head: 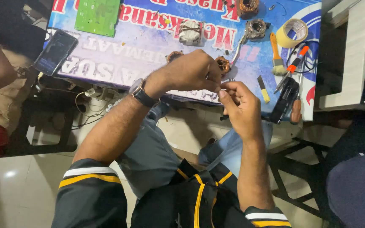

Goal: Inspecting and repairing copper wire coils using pliers on a workbench.

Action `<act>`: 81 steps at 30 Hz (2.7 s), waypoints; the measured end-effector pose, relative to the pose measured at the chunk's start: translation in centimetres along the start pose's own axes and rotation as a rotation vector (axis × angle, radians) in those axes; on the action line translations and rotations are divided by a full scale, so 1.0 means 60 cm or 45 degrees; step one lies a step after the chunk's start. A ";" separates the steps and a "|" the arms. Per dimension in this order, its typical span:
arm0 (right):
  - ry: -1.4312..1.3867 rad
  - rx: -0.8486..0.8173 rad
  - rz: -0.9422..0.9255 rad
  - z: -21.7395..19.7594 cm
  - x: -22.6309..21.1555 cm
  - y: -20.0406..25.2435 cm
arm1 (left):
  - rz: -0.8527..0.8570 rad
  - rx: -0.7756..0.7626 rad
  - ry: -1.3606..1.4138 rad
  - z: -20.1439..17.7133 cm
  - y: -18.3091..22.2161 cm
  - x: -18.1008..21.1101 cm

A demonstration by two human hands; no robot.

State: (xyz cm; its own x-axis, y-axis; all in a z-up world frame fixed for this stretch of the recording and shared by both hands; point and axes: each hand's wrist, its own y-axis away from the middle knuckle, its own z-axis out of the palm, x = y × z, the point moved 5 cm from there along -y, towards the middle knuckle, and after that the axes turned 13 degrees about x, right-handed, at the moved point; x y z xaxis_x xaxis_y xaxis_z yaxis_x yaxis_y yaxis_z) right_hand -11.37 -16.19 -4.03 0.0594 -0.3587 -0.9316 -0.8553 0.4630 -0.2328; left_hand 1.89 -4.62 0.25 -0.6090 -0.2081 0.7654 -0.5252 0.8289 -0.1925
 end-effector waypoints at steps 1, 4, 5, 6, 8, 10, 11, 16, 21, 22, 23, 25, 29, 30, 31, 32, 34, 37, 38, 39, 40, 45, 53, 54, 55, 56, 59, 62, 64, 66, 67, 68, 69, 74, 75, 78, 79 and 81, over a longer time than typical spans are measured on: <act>0.001 0.004 0.002 0.001 0.003 -0.001 | 0.002 -0.004 0.001 -0.001 -0.003 -0.006; 0.080 0.072 -0.032 0.001 0.007 -0.004 | -0.117 -0.047 -0.096 -0.008 -0.008 -0.026; 0.051 0.063 -0.002 0.004 0.012 -0.003 | -0.151 -0.054 -0.066 -0.013 -0.008 -0.027; 0.022 0.054 0.027 0.007 0.016 -0.002 | -0.186 -0.060 -0.037 -0.017 -0.008 -0.029; 0.033 0.042 0.016 0.014 0.015 0.000 | -0.228 -0.079 -0.038 -0.017 -0.001 -0.028; 0.042 0.027 0.005 0.022 0.014 -0.003 | -0.272 -0.096 -0.039 -0.016 0.001 -0.036; 0.061 0.038 -0.037 0.024 0.013 -0.004 | -0.259 -0.107 -0.064 -0.013 0.001 -0.041; 0.022 0.016 -0.025 0.035 0.013 0.000 | -0.265 -0.149 0.159 -0.018 0.006 -0.050; 0.000 0.047 -0.020 0.039 0.031 -0.002 | -0.268 -0.138 0.244 -0.008 0.004 -0.080; 0.001 0.048 -0.017 0.039 0.025 0.001 | -0.269 -0.140 0.246 -0.007 0.006 -0.072; 0.014 0.087 -0.034 0.039 0.019 0.001 | -0.279 -0.113 0.218 -0.010 0.006 -0.066; 0.028 0.128 -0.050 0.039 0.013 -0.002 | -0.289 -0.087 0.192 -0.012 0.005 -0.061; -0.349 0.100 0.298 0.053 0.043 -0.006 | -0.224 -0.031 0.066 -0.012 0.001 -0.063; -0.531 0.126 0.440 0.059 0.055 -0.004 | -0.188 -0.023 -0.046 -0.012 0.000 -0.064; -0.531 0.123 0.441 0.062 0.056 -0.004 | -0.190 -0.021 -0.046 -0.005 -0.001 -0.067; -0.421 0.130 0.355 0.062 0.055 -0.004 | -0.106 0.043 -0.044 -0.002 -0.004 -0.065; -0.311 0.135 0.273 0.066 0.062 -0.007 | -0.025 0.104 -0.041 0.006 -0.004 -0.066; -0.111 0.159 0.199 0.064 0.075 -0.016 | -0.025 0.121 -0.024 0.019 -0.004 -0.081; -0.154 0.189 0.172 0.055 0.068 -0.016 | -0.040 0.116 -0.040 0.022 -0.003 -0.087; -0.200 0.213 0.138 0.049 0.061 -0.020 | -0.056 0.120 -0.060 0.022 -0.003 -0.094; -0.201 0.208 0.133 0.052 0.053 -0.018 | -0.057 0.127 -0.063 0.019 -0.005 -0.097; 0.065 0.210 0.090 0.055 0.057 -0.011 | -0.099 0.232 -0.088 0.018 -0.003 -0.102; 0.165 0.314 0.027 0.093 0.110 -0.054 | -0.497 0.228 -0.570 0.008 -0.013 -0.259; 0.237 0.288 0.027 0.104 0.120 -0.062 | -0.560 0.155 -0.694 0.009 -0.010 -0.276; 0.234 0.289 0.027 0.118 0.142 -0.068 | -0.560 0.154 -0.698 0.007 -0.010 -0.272; 0.248 0.267 0.070 0.135 0.168 -0.075 | -0.691 0.071 -0.662 0.009 -0.005 -0.277; 0.196 0.164 0.243 0.179 0.231 -0.078 | -0.827 -0.051 -0.591 0.021 0.008 -0.284; 0.156 0.044 0.483 0.214 0.239 -0.065 | -0.833 -0.095 -0.552 0.018 0.008 -0.290; 0.190 -0.003 0.614 0.222 0.235 -0.051 | -0.842 -0.118 -0.536 0.023 0.010 -0.303; 0.155 0.045 0.693 0.224 0.228 -0.047 | -0.813 -0.127 -0.555 0.026 0.009 -0.323; 0.154 0.044 0.697 0.224 0.222 -0.050 | -0.816 -0.131 -0.555 0.023 0.010 -0.320; 0.113 0.022 0.731 0.225 0.216 -0.052 | -0.839 -0.128 -0.512 0.020 0.012 -0.317; 0.075 0.003 0.761 0.225 0.211 -0.054 | -0.859 -0.123 -0.468 0.018 0.012 -0.313; -0.011 0.017 0.678 0.240 0.236 -0.064 | -0.796 -0.131 -0.461 0.009 0.013 -0.318; -0.016 0.028 0.649 0.241 0.240 -0.064 | -0.802 -0.150 -0.460 0.010 0.014 -0.317; -0.007 0.011 0.701 0.243 0.222 -0.056 | -0.740 -0.143 -0.490 0.011 0.013 -0.330; -0.007 0.011 0.702 0.247 0.229 -0.055 | -0.742 -0.144 -0.489 0.009 0.014 -0.330; -0.090 0.031 0.668 0.253 0.239 -0.056 | -0.685 -0.144 -0.452 0.005 0.013 -0.328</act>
State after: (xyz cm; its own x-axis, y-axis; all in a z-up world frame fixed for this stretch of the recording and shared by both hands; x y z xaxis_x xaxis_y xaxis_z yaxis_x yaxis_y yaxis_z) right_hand 0.19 -10.60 -20.86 -0.3380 -0.0186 -0.9410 -0.7673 0.5844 0.2641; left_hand 13.27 -0.05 -15.13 -0.4483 -0.7518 0.4836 -0.7572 0.6068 0.2415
